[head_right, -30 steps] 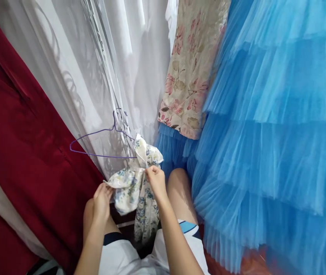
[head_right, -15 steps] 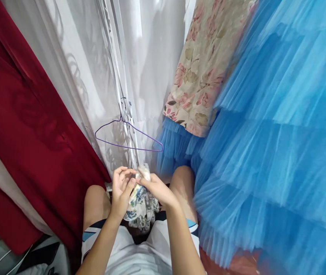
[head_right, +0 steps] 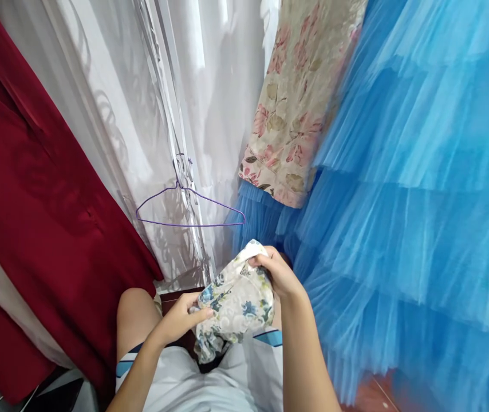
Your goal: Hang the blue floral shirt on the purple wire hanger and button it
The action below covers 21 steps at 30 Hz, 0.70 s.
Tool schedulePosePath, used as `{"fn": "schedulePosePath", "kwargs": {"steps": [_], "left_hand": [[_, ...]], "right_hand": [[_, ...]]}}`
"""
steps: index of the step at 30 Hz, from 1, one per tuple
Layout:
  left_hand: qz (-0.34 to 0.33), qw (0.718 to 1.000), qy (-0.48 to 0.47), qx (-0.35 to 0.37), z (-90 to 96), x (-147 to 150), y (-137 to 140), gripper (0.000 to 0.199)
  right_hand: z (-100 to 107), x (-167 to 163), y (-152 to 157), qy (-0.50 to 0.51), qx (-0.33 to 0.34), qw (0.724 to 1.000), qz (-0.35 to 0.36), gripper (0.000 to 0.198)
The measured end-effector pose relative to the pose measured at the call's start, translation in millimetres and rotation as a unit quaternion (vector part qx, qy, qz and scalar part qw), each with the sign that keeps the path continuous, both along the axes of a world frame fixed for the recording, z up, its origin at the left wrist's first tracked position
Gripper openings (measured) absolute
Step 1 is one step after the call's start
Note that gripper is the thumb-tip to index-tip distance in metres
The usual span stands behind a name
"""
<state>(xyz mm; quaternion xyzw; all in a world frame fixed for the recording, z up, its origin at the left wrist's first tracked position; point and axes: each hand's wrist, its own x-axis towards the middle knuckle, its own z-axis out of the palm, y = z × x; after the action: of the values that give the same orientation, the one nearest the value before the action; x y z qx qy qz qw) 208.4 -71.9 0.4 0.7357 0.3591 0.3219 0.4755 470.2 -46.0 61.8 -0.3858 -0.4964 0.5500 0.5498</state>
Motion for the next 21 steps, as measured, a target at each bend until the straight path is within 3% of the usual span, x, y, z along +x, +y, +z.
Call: {"fn": "schedulePosePath", "kwargs": {"steps": [3,5,7,11,15,21], "left_hand": [[0.005,0.999,0.044,0.031,16.5,-7,6,0.037],[0.025,0.999,0.025,0.039,27.2,-8,10,0.04],[0.048,0.998,-0.041,0.022,39.4,-8,14,0.041],[0.096,0.98,-0.176,-0.015,62.8,-17,18,0.037],[0.141,0.972,-0.184,-0.03,60.4,-48,19,0.037],[0.177,0.97,-0.152,-0.067,23.3,-87,40,0.04]], "right_hand": [[26,13,29,0.03,0.034,0.996,-0.076,0.006],[50,18,59,0.027,0.072,0.992,-0.105,0.008],[76,15,91,-0.007,0.081,0.994,-0.071,0.011],[112,-11,135,-0.018,0.016,0.995,0.092,0.016],[118,-37,142,-0.024,-0.001,0.975,0.221,0.02],[103,-56,135,0.006,-0.013,0.953,0.302,0.021]]}}
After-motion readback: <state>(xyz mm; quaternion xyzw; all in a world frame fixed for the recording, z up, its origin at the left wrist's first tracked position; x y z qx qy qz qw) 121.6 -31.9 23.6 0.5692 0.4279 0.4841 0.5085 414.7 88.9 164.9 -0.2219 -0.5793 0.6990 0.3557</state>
